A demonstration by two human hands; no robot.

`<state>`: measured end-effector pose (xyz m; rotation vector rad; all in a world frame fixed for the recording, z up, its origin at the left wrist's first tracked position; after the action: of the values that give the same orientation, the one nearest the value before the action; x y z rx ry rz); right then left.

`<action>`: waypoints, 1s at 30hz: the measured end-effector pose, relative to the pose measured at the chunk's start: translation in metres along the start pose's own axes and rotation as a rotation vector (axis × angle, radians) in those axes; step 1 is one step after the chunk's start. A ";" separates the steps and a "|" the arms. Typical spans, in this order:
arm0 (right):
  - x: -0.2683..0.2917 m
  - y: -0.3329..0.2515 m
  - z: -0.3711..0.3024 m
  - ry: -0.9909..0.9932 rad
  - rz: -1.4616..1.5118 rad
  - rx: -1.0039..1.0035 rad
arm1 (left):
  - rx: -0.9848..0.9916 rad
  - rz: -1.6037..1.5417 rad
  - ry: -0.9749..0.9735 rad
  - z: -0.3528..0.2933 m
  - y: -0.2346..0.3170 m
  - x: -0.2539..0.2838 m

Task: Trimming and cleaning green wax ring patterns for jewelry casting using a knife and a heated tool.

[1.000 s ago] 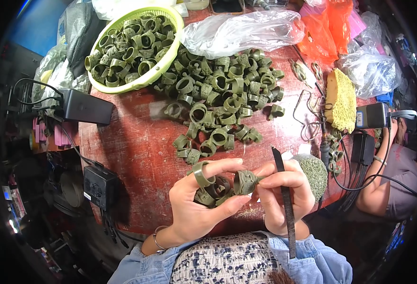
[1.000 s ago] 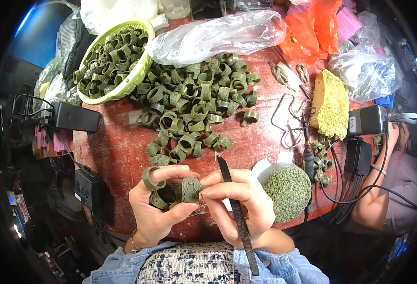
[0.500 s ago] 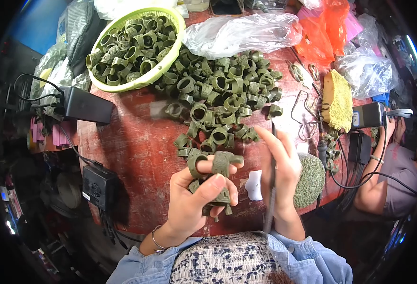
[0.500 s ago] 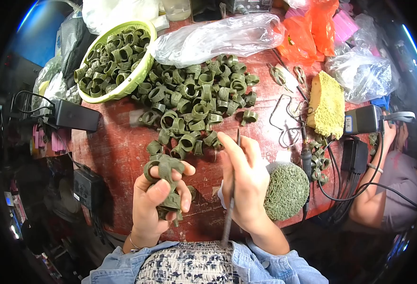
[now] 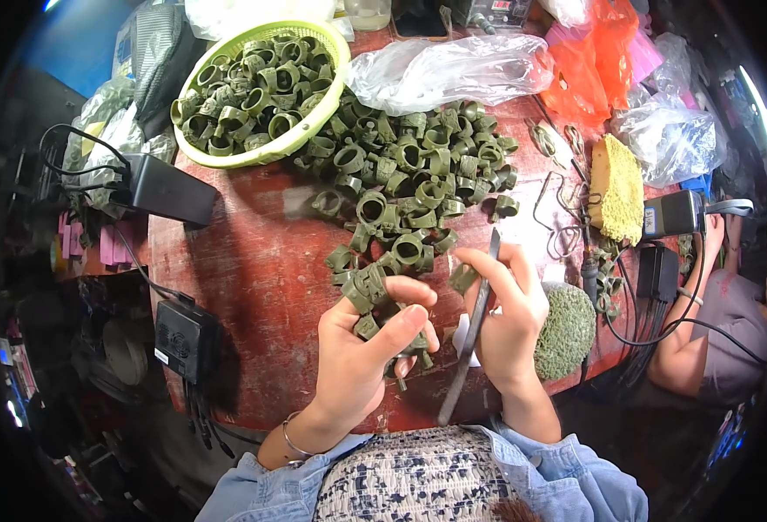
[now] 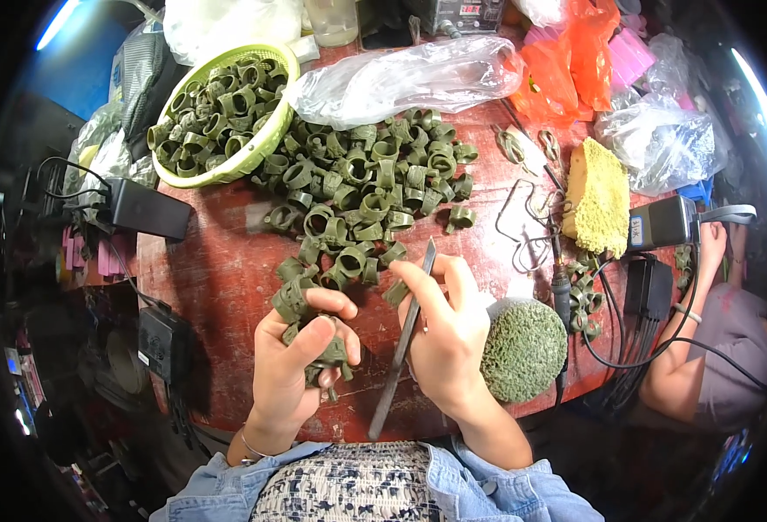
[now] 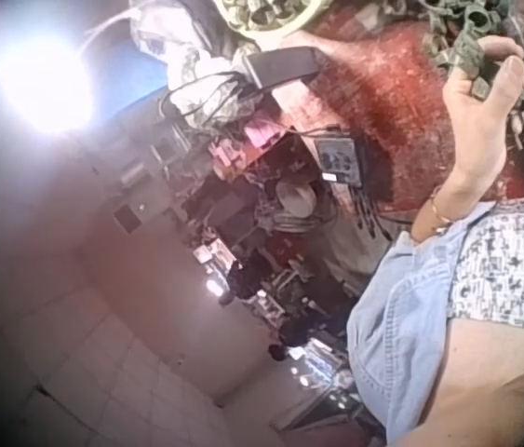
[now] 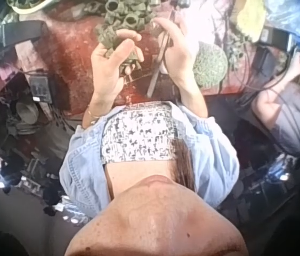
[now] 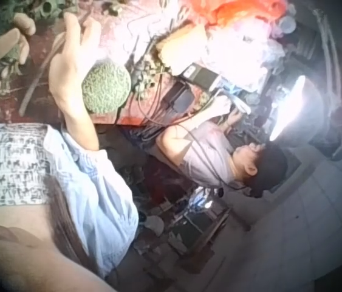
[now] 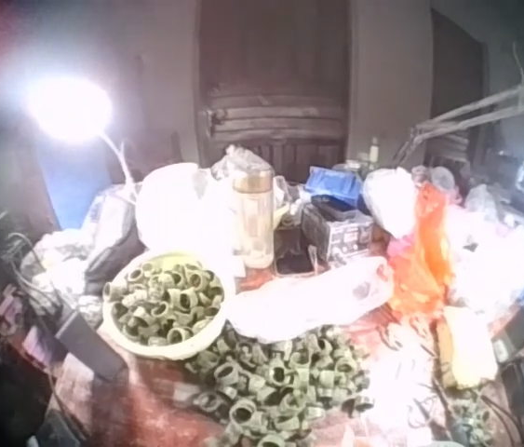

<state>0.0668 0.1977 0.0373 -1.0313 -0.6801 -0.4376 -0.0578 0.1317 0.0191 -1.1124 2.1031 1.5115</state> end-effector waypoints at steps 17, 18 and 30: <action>0.034 -0.013 -0.010 0.012 0.665 0.017 | 0.029 -0.051 -0.207 0.002 -0.001 -0.009; 0.032 -0.015 -0.010 -0.040 0.717 0.050 | 0.007 -0.055 -0.197 0.002 0.000 -0.010; 0.019 -0.016 -0.014 -0.167 0.783 0.037 | -0.017 0.029 -0.149 0.001 0.003 -0.004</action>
<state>0.0748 0.1772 0.0562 -1.2142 -0.3798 0.3437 -0.0581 0.1347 0.0233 -0.9478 2.0174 1.5768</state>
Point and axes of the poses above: each hand's wrist, its own z-axis towards the middle knuckle, its own x-axis out of the back of the hand, y = z × x, the point moved 6 cm from there along z, towards the middle knuckle, and after that the axes turned 7 degrees about -z, right-handed, at the moved point
